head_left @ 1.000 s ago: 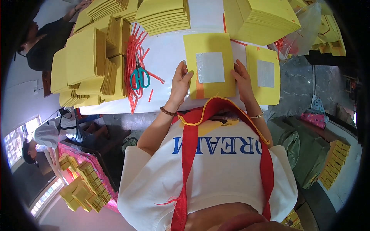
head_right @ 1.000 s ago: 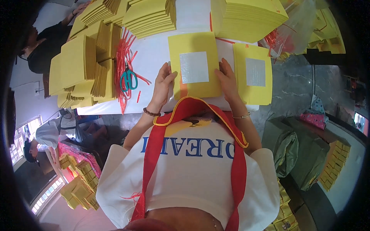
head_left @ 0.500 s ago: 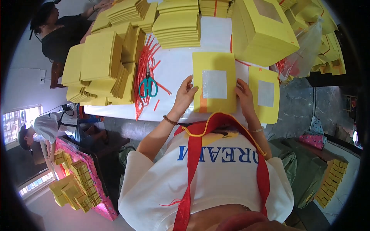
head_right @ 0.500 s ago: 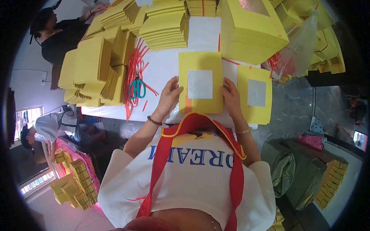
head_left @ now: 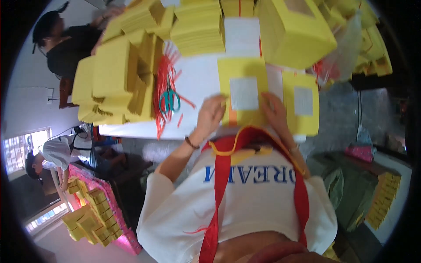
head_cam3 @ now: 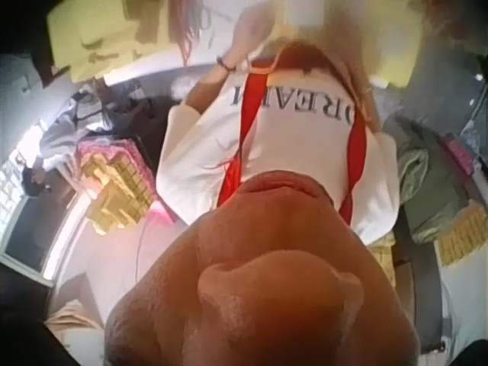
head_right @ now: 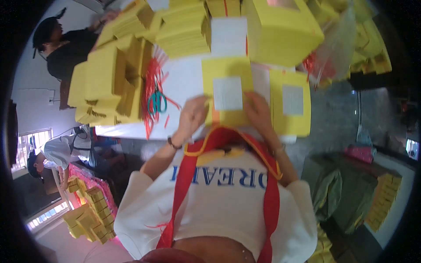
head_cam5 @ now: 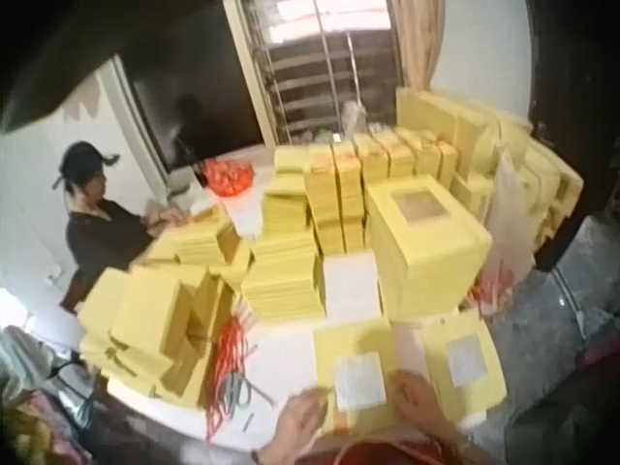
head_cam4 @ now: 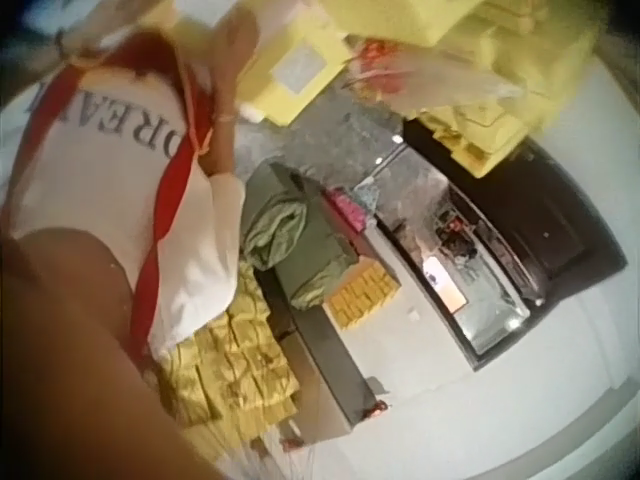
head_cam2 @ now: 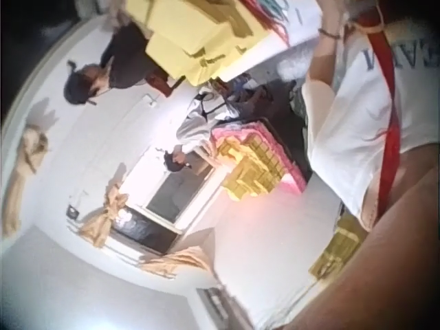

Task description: Folding and stacking sheets of joss paper with silver foil centers at a workstation.

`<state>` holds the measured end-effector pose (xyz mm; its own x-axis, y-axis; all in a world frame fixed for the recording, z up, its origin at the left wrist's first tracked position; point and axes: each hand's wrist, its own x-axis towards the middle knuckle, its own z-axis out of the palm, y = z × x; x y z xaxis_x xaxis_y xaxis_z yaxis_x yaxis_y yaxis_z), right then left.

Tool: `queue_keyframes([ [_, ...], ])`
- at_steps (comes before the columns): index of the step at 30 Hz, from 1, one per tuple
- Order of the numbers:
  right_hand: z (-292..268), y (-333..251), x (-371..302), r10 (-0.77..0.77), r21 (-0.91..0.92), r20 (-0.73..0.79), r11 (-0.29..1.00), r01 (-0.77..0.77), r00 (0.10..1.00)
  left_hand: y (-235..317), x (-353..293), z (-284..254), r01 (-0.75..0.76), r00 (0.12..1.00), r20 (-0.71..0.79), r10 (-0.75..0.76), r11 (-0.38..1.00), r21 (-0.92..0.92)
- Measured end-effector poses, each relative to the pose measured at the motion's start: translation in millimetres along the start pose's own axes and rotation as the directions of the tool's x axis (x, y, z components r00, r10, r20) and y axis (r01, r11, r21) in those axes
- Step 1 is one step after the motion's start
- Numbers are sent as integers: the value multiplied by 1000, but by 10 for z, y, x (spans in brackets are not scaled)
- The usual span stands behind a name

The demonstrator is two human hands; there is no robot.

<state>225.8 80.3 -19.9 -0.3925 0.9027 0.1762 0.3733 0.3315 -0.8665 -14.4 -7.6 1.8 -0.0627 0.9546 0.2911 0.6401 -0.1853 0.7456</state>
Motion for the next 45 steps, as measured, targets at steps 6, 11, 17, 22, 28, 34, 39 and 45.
queue_keyframes([
  [6, -26, -36, 90, -116, -78, -7, 990, 115, 993, -29, 69, -28, 170, 984, -23, -176, 972, -165],
  [11, 2, 93, 24, 107, 230, -109, 970, -79, 988, 24, -28, -23, 312, 945, -19, -326, 917, -249],
  [17, -62, -48, -11, -78, 52, -37, 995, 80, 996, 159, -33, -58, -328, 941, 159, 297, 917, 229],
  [22, -34, 33, -75, -147, -160, 237, 969, 188, 960, 82, -75, -22, -370, 912, 286, 293, 890, 266],
  [28, -72, 94, -79, 132, 246, 215, 952, -185, 968, -39, 44, -54, -340, 905, 300, 301, 937, 85],
  [34, -135, 156, -51, 88, 426, 251, 884, -192, 964, 0, 264, -152, -41, 919, 391, 51, 999, -34],
  [39, -103, 183, -55, 107, 442, 258, 871, -216, 960, -104, 360, -161, 244, 816, 566, -114, 956, -160],
  [45, -90, 157, -63, 115, 456, 258, 861, -226, 959, -263, 392, -121, 369, 766, 633, -111, 882, -292],
])
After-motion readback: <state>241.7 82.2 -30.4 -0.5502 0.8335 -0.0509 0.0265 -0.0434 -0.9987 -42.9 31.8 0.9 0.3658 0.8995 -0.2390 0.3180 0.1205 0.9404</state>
